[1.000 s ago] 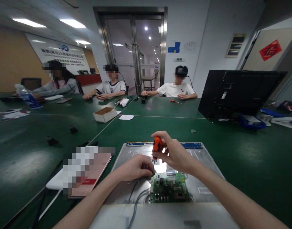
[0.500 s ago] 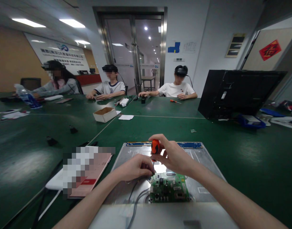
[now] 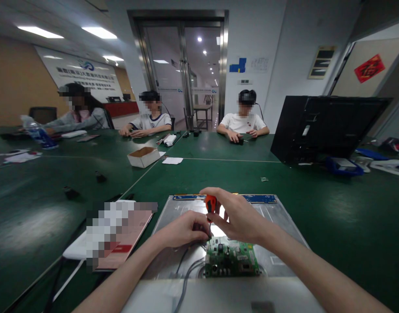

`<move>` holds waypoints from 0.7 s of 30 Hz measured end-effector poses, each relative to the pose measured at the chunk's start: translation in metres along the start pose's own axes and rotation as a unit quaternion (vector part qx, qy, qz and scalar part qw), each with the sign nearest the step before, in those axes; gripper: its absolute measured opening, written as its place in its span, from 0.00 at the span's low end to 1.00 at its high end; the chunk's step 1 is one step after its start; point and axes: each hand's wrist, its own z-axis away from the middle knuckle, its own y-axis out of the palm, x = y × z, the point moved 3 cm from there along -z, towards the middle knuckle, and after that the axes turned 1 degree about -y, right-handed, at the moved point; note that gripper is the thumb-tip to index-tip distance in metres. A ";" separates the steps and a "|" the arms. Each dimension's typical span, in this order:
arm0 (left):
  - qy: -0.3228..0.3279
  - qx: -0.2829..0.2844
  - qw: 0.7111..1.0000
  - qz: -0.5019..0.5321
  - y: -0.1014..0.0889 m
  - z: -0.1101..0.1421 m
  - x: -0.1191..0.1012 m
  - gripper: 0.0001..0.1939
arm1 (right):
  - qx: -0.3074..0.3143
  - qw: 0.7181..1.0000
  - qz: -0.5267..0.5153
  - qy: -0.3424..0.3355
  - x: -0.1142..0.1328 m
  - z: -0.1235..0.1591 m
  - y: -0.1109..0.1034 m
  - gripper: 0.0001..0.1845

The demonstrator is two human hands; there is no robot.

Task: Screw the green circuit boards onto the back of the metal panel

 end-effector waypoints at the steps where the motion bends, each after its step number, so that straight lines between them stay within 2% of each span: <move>1: -0.001 0.001 1.000 0.000 0.000 0.000 0.000 0.03 | -0.002 1.000 0.007 0.000 0.000 0.000 -0.001 0.26; 9: -0.011 0.000 1.000 0.003 0.000 0.002 -0.001 0.04 | 0.000 0.999 0.045 -0.005 -0.003 -0.001 0.000 0.22; 16: -0.019 0.004 1.000 0.008 0.001 0.000 0.000 0.04 | 0.011 0.998 0.053 -0.016 0.000 0.002 -0.002 0.30; 21: -0.023 0.001 1.000 0.012 0.001 0.001 0.000 0.03 | -0.002 0.998 0.057 -0.011 -0.001 0.001 -0.001 0.27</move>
